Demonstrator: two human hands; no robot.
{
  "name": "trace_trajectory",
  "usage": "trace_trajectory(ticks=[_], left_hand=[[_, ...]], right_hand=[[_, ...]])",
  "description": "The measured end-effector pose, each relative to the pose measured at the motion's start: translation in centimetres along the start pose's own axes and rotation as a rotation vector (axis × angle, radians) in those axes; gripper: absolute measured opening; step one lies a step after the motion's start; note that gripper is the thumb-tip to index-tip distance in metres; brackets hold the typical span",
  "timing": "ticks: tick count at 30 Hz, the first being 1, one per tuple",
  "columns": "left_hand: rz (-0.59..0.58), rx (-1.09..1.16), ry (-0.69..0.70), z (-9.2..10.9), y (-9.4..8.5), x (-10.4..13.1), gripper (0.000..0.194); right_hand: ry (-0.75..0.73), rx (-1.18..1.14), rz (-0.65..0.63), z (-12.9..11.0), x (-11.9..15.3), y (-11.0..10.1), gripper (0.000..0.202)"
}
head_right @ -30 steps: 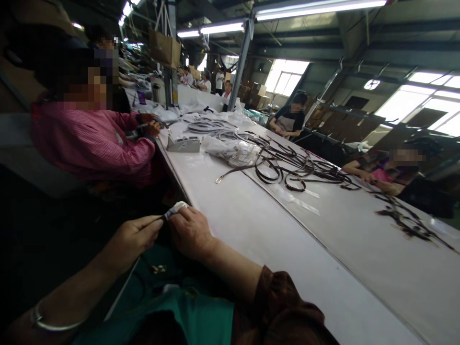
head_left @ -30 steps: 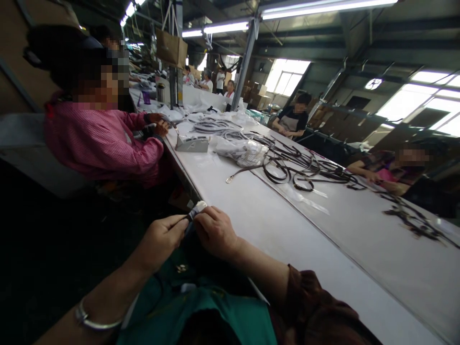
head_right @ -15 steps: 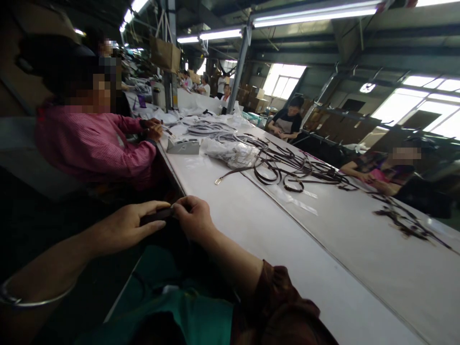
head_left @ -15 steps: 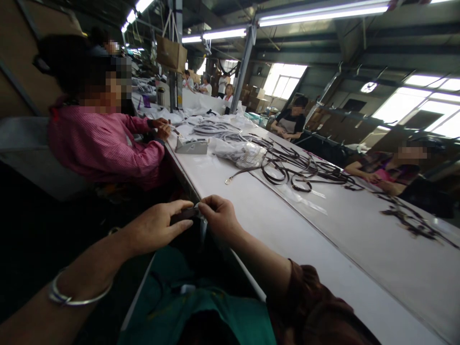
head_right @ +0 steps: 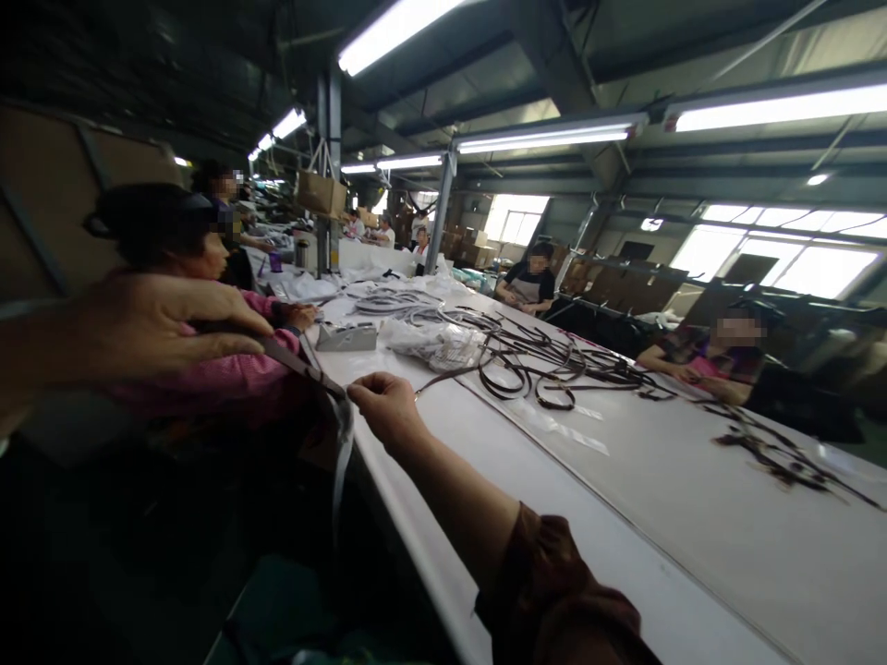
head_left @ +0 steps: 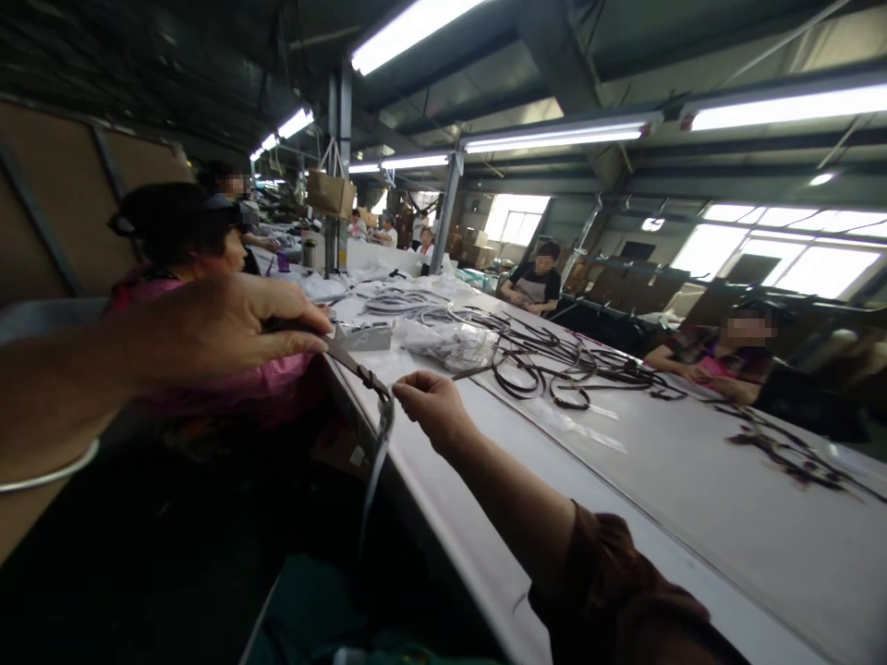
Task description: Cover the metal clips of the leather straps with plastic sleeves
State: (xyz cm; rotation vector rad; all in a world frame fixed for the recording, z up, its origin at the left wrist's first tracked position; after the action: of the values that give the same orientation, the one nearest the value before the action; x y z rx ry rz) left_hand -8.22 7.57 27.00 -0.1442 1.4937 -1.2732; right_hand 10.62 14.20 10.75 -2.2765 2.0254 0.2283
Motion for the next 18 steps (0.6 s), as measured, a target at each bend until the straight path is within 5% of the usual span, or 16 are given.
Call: trace_trajectory(ticks=[8,14,18], left_hand=[[-0.037,-0.055,0.056,4.3,-2.0,-6.5,0.031],[0.071,-0.068,0.175,5.9,-3.0,-7.1,0.037],[0.21,-0.08,0.134,5.8,-3.4,-6.7,0.032]], right_hand=[[-0.157,-0.12,-0.102,-8.8,-2.3,1.1,0.019],[-0.194,0.034,-0.143,-9.1,-2.3,2.0,0.02],[-0.205,0.026,-0.132,-9.8,-2.0,2.1,0.017]])
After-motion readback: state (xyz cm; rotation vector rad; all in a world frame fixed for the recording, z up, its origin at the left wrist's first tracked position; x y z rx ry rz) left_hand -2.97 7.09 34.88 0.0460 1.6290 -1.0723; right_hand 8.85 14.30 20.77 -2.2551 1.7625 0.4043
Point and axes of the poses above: each hand's wrist, its own x-axis away from the middle knuckle, its own y-axis out of the palm, z = x × y, the point moved 9 cm from there along -x, towards the middle knuckle, and after that the axes turned 6 degrees about z, right-handed, at the moved point
